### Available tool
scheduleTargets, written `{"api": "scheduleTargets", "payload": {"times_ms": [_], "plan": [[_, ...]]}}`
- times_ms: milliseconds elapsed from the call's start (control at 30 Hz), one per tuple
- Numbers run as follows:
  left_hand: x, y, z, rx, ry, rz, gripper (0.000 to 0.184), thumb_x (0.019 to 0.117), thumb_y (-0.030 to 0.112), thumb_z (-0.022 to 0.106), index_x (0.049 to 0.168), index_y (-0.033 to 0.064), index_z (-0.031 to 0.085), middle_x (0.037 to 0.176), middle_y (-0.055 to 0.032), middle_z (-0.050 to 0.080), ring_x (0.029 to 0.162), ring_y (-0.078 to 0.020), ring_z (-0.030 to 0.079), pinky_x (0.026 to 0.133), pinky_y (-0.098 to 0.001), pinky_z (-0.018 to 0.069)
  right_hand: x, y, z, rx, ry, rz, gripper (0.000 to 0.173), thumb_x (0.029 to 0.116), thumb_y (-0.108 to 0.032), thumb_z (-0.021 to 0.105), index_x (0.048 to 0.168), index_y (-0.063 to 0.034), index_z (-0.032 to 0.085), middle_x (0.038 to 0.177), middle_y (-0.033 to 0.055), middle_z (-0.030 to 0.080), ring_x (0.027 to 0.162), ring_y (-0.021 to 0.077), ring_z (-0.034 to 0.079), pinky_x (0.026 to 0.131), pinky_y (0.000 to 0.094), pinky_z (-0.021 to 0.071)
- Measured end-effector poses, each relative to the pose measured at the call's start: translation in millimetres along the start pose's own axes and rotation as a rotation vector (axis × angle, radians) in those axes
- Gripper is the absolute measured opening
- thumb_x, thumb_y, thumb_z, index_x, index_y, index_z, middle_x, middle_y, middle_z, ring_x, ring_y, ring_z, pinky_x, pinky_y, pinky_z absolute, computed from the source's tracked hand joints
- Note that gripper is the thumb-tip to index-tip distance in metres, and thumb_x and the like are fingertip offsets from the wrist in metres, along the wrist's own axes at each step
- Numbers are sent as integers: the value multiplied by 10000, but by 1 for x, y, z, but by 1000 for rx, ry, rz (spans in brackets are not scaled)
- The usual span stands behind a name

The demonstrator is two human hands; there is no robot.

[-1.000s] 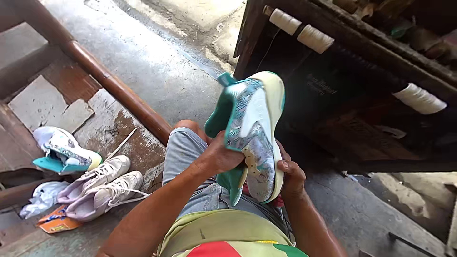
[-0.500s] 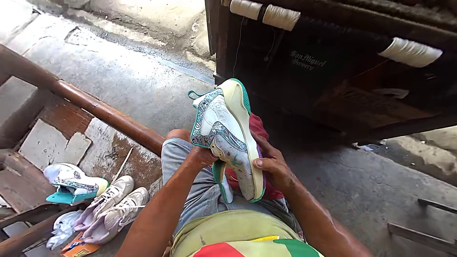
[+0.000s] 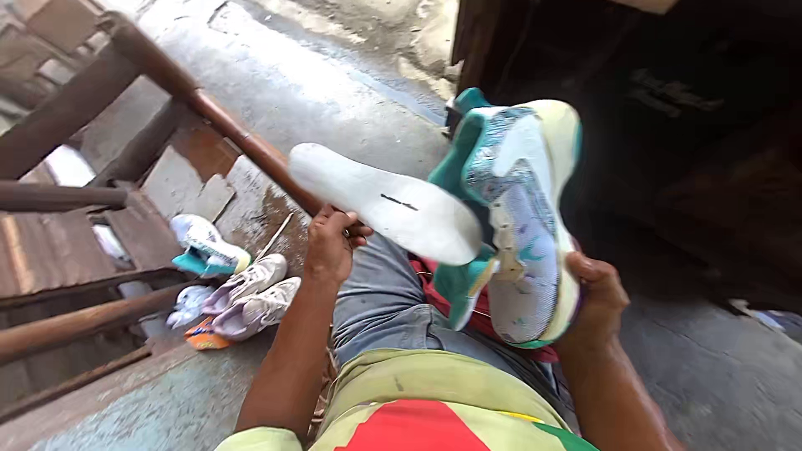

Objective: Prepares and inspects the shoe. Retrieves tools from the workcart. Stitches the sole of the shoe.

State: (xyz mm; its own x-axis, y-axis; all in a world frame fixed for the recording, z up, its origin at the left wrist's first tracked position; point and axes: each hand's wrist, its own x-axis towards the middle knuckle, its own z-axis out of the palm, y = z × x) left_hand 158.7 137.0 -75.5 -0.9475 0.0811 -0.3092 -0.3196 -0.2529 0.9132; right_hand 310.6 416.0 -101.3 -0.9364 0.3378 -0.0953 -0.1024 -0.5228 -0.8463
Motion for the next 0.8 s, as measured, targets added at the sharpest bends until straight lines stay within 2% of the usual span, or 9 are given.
{"api": "scheduleTargets", "payload": {"times_ms": [100,200,300,333,400,467,567,633,800], "plan": [[26,24,-64,85,205,20,134,1021,77,435,1073,79,558,779,-35,660,615,-109,648,525,-236,546,2,-3,0,-34,-42,-22,383,939,-306,516,1277,-167,632,1086,-56,738,1023,23,690,916,244,582],[42,48,-138,432,363,-17,164,1004,167,538,1122,63,584,815,-32,668,654,-119,662,587,-283,575,4,1,2,-37,-93,-6,438,909,-349,579,1315,-187,604,1117,-61,725,1051,29,682,931,254,578],[47,53,-177,786,373,-48,573,993,470,643,1357,37,555,1183,-152,667,934,-236,707,822,-429,600,-1,2,4,-40,-76,42,533,901,-386,633,1399,-213,559,1132,-32,726,1019,68,699,881,300,608],[48,51,-168,836,357,4,589,1000,458,639,1363,6,539,1219,-188,646,970,-266,702,842,-459,598,0,3,6,-50,-66,63,593,896,-398,646,1444,-207,525,1156,-6,718,1022,96,701,875,325,612],[37,41,-124,790,161,142,437,1041,345,593,1317,8,566,1158,-134,651,959,-197,693,850,-404,599,3,7,10,-80,-37,103,693,878,-436,674,1505,-216,477,1196,35,698,1018,138,699,855,369,615],[12,18,-65,594,-259,221,348,1029,307,588,1278,66,622,1141,-46,694,1009,-161,693,901,-390,595,4,9,13,-135,-40,118,711,892,-477,670,1526,-232,459,1219,25,691,1008,130,696,835,370,617],[-15,-8,16,611,-720,322,420,938,370,722,1237,77,688,1224,-42,673,1116,-155,654,960,-387,575,2,5,20,-208,-56,113,658,941,-445,617,1539,-226,451,1212,17,698,975,106,700,796,339,622],[-22,-15,46,644,-805,397,429,894,420,763,1130,67,701,1211,-55,653,1103,-127,638,939,-345,574,-3,1,24,-249,-63,111,631,977,-444,561,1553,-220,435,1226,20,688,978,102,695,791,331,620],[-12,-25,65,381,-1026,251,353,859,217,809,1120,45,645,1035,-37,702,922,-119,686,828,-306,603,-12,-5,21,-217,-6,112,551,1049,-404,447,1563,-205,429,1283,5,669,1040,92,688,847,322,618]]}}
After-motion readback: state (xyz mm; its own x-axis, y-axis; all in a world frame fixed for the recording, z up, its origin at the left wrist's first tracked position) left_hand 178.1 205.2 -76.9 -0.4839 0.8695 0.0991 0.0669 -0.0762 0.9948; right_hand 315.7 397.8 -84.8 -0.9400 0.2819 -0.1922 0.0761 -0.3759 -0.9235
